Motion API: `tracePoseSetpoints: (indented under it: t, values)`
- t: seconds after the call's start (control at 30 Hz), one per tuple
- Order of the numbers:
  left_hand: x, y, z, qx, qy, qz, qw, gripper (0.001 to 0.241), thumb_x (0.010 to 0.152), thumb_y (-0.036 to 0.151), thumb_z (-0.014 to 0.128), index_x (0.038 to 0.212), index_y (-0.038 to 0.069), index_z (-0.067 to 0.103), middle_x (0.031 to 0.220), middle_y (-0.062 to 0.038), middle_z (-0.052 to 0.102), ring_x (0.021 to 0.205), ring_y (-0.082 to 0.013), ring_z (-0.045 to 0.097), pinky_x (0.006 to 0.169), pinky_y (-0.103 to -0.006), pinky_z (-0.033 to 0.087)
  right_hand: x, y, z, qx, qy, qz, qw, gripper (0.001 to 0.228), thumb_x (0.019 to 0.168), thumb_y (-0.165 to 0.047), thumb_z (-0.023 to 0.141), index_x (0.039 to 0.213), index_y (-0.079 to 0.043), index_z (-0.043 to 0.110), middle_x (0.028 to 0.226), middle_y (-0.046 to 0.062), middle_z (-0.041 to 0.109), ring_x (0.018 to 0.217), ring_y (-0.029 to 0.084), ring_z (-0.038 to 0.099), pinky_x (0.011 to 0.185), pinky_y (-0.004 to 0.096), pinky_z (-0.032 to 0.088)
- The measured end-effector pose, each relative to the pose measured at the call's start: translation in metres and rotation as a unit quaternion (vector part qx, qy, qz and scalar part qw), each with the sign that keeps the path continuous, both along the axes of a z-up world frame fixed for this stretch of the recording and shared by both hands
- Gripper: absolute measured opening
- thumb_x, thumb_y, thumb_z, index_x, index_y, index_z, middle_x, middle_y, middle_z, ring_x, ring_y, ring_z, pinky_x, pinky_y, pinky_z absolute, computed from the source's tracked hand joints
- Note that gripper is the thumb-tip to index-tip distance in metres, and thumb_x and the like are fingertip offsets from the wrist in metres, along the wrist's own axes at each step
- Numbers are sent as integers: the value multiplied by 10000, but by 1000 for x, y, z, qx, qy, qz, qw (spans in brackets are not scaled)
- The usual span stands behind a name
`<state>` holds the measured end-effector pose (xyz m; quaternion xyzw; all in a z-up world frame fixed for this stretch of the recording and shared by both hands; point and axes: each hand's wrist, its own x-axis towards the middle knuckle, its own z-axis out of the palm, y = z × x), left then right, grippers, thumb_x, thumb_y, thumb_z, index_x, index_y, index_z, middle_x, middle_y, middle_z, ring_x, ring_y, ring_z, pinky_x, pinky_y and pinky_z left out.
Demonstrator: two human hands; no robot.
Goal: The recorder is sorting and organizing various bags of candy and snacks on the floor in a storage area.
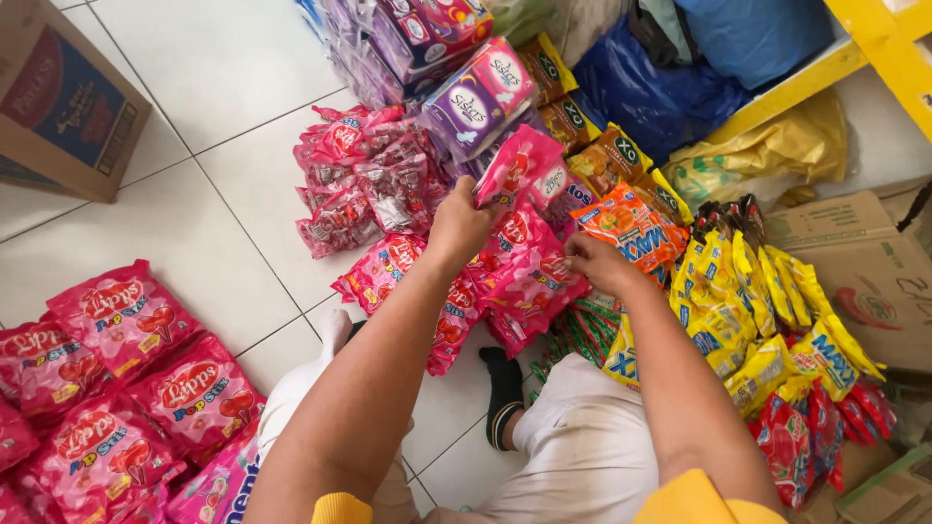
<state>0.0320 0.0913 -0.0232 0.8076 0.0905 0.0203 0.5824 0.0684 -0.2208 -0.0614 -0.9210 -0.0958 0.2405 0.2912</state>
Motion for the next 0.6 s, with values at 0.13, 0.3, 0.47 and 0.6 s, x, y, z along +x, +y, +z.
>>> tracePoseSetpoints:
  t: [0.13, 0.3, 0.47, 0.6]
  values:
    - [0, 4, 13, -20, 27, -4, 999, 370, 871, 258, 769, 1084, 17, 587, 994, -236, 721, 954, -373, 701, 825, -476, 526, -7, 16, 72, 26, 51, -34, 998, 101, 937, -94, 686, 1002, -82, 611, 844, 27, 642, 780, 143, 618, 718, 314, 509]
    - [3, -16, -8, -189, 112, -104, 970, 412, 826, 175, 751, 1210, 76, 639, 955, -179, 744, 827, -272, 690, 734, -423, 530, -28, 41, 126, 358, -33, 21, 933, 111, 953, -30, 675, 1008, -70, 587, 931, -33, 625, 873, 95, 615, 819, 266, 525]
    - [-12, -29, 27, -496, 199, -177, 826, 480, 818, 285, 707, 1196, -10, 686, 936, -158, 777, 762, -236, 744, 702, -375, 600, -37, 82, 119, 288, -324, -99, 896, 150, 1008, -9, 685, 1075, -73, 566, 942, -15, 590, 837, 87, 545, 752, 253, 473]
    - [-30, -35, 50, -500, 198, -217, 814, 518, 798, 331, 777, 1158, -30, 680, 961, -135, 773, 797, -219, 770, 757, -357, 632, -46, 103, 140, 132, -495, -52, 857, 180, 1008, 0, 703, 1136, -64, 594, 1059, 71, 596, 923, 160, 596, 815, 310, 517]
